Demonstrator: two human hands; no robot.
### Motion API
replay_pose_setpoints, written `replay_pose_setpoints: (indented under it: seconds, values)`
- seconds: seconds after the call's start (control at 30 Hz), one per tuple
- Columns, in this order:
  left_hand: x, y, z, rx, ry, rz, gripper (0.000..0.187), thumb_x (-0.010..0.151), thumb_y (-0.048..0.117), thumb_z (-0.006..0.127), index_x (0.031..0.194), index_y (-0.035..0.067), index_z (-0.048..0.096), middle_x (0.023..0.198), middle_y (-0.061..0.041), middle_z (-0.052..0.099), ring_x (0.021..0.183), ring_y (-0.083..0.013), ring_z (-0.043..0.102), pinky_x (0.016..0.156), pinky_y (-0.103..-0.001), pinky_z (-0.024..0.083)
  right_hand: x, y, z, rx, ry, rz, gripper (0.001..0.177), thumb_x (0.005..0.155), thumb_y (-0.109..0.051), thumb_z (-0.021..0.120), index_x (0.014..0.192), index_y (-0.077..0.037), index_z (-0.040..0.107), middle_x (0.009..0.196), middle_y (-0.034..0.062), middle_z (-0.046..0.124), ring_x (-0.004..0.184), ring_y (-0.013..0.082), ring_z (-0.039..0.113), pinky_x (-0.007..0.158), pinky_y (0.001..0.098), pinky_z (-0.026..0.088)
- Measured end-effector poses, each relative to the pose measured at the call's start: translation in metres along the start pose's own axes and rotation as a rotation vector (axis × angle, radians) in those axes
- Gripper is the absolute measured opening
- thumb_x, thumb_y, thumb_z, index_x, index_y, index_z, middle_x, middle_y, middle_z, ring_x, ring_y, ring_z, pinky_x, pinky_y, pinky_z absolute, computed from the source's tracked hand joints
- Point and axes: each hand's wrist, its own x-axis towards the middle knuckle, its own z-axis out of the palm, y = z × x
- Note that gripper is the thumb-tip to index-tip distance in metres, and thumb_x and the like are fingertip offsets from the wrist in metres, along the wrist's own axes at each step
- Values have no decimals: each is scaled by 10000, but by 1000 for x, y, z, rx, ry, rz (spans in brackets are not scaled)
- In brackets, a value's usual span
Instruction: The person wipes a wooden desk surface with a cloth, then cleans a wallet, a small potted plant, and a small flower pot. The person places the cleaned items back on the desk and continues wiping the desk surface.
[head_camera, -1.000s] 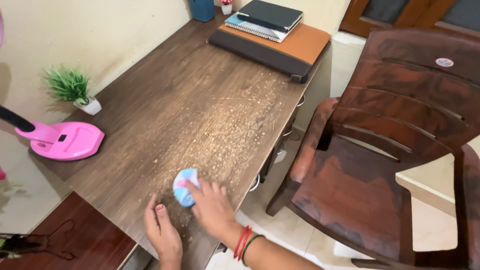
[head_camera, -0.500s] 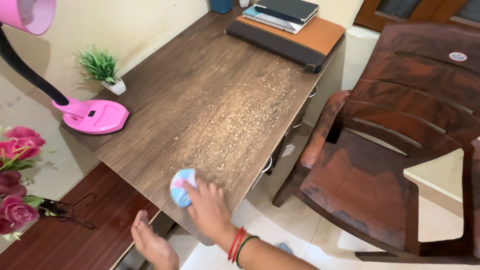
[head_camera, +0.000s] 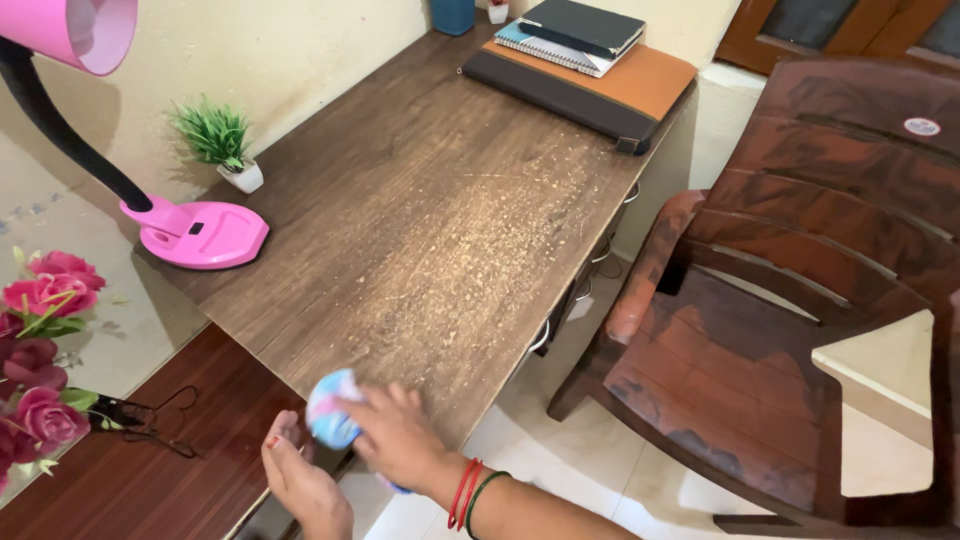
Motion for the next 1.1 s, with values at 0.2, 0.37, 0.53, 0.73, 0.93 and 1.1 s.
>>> replay_pose_setpoints:
  seconds: [0.2,0.37,0.53,0.73,0.93,1.1]
  values:
    - [34,-6,13,37,15,65,506,1120,377,334,1390,-6,527,1402,-150,581,1317,-275,523,1095,-439,404,55,45,-14,65,247,222,577,890,-81,596,1455,-200,598,1266,144,616,1180,365,516,1066,504,392]
    - [80,-13,37,87,-4,136,516,1136,387,368,1403,-24,528,1403,-165,582,1323,-279,525,1137,-416,372,94,64,-21,-193,177,261,661,813,-124,689,1455,-155,536,1329,183,542,1170,421,474,975,560,366]
    - [117,-12,58,103,-11,179,521,1137,382,366,1392,-40,532,1398,-178,586,1322,-279,533,1150,-413,372,99,42,6,-91,-76,27,653,848,-129,696,1482,-169,545,1392,191,532,1179,410,476,956,551,362]
    - [152,-9,74,144,-33,220,511,1142,348,366,1396,-68,522,1418,-199,578,1351,-281,524,1164,-399,356,165,104,-20,-38,233,144,610,883,-124,661,1475,-242,571,1370,106,605,1243,357,511,1037,522,361]
    - [179,-9,92,124,-43,248,474,1157,306,370,1398,-75,516,1431,-199,569,1375,-276,512,1184,-385,352,210,121,-21,-310,160,300,639,830,-153,689,1450,-196,540,1328,132,560,1157,383,491,949,555,357]
    - [197,1,104,195,0,257,476,1143,312,374,1381,-70,530,1392,-199,586,1316,-274,537,1148,-385,383,202,76,18,-99,-50,-4,586,853,-177,698,1426,-180,575,1347,162,549,1173,397,484,988,578,351]
